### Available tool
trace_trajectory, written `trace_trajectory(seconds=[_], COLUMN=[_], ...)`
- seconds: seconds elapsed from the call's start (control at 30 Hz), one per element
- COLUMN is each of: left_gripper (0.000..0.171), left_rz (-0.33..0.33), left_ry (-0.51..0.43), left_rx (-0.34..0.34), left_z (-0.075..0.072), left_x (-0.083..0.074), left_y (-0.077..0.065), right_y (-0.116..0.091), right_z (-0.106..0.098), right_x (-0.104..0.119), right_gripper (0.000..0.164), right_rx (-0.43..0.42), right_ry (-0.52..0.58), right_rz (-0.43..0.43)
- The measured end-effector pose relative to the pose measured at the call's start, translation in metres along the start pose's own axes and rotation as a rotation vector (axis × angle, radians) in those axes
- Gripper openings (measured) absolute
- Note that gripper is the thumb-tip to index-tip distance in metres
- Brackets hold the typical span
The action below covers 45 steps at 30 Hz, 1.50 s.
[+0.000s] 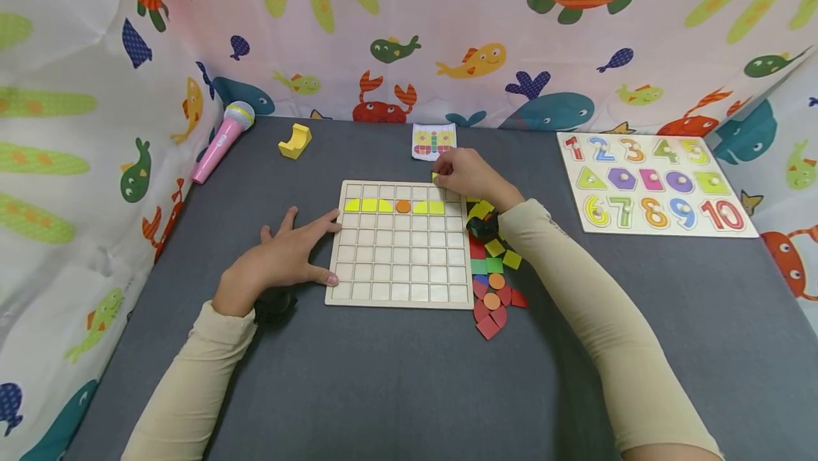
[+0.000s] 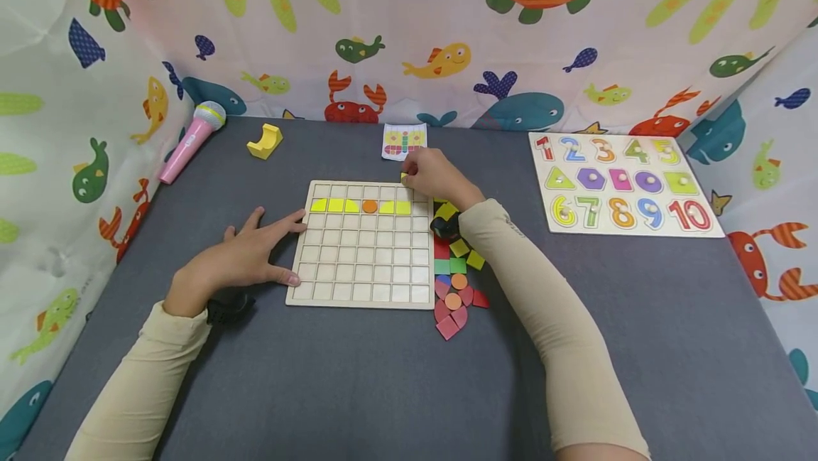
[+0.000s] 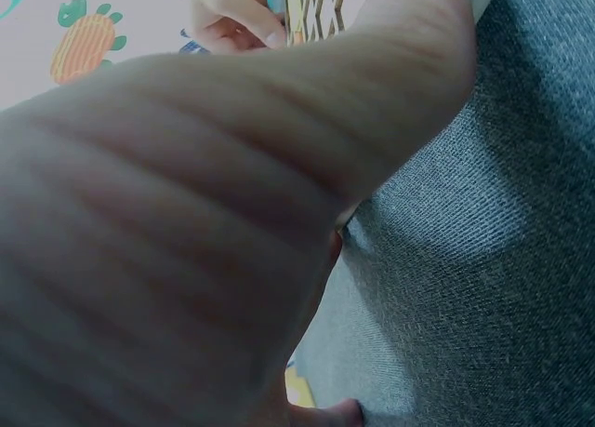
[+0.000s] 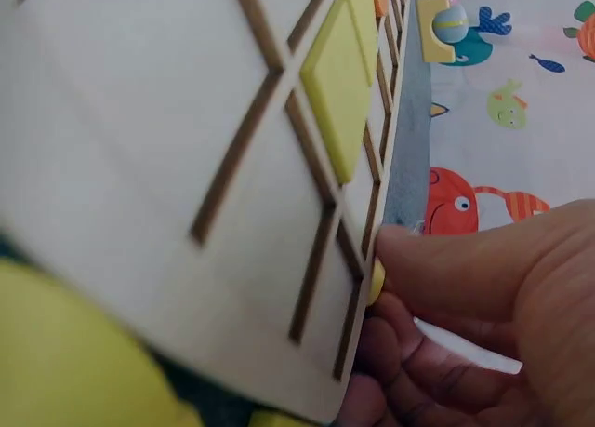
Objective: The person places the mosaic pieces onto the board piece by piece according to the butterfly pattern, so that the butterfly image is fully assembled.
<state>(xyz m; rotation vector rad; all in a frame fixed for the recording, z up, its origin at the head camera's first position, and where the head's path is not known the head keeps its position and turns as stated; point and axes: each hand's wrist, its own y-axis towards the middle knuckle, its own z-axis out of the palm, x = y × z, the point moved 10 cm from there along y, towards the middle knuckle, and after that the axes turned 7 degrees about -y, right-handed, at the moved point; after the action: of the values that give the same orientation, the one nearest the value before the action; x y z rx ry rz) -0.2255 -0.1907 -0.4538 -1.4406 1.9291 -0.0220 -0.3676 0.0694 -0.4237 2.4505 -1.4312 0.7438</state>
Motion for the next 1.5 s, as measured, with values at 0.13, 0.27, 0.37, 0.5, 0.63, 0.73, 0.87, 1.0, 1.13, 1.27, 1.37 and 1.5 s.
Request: trace_trajectory(seconds=[0.13,0.27,0.37,0.5,0.63,0.73,0.87,1.0,1.13,1.27,1.37,1.5], left_gripper=[0.115,0.115,0.114,0.113,0.111,0.111,0.111,0.112,0.113,0.114,0.114,0.114], left_rz=[0.003,0.007,0.006,0.005,0.005,0.004,0.005,0.000,-0.011,-0.011,-0.011,-0.014], left_ry=[0.006,0.007,0.005,0.006,0.011,0.012,0.008,0.011,0.006,0.004,0.007,0.008], left_rx=[-0.002,-0.001,0.001,-0.001,-0.002,-0.001,0.003,0.010,0.017,0.020,0.021,0.024], left_z=[-0.002,-0.002,-0.001,0.000,0.000,0.000,0.000,0.001,0.001,0.001,0.001,0.001], left_x=[-0.001,-0.002,-0.002,-0.001,0.000,0.000,0.000,0.000,0.001,0.001,0.001,0.001], left_y=[0.000,-0.001,0.000,0.000,0.000,0.001,0.003,0.003,0.003,0.003,0.003,0.004], right_y=[0.000,-0.001,-0.003,-0.007,-0.014,-0.021,-0.030,-0.039,-0.047,-0.053,-0.055,-0.058], right_z=[-0.001,-0.001,-0.004,-0.012,-0.020,-0.023,-0.025,-0.024,-0.019,-0.013,-0.010,-0.007], right_x=[0.003,0.004,0.003,0.003,0.002,0.002,-0.001,-0.005,-0.004,-0.002,0.000,0.004], right_gripper=[0.011,0.008,0.005,0.005,0.006,0.007,0.007,0.006,0.005,0.005,0.005,0.005], right_rx=[-0.021,-0.038,-0.050,-0.067,-0.074,-0.077,-0.088,-0.091,-0.079,-0.057,-0.046,-0.045], right_ry=[-0.011,0.017,0.030,0.053,0.082,0.089,0.082,0.077,0.079,0.071,0.062,0.042], right_rz=[-0.012,-0.020,-0.025,-0.020,-0.004,-0.001,-0.011,-0.004,-0.011,-0.021,-0.021,-0.027])
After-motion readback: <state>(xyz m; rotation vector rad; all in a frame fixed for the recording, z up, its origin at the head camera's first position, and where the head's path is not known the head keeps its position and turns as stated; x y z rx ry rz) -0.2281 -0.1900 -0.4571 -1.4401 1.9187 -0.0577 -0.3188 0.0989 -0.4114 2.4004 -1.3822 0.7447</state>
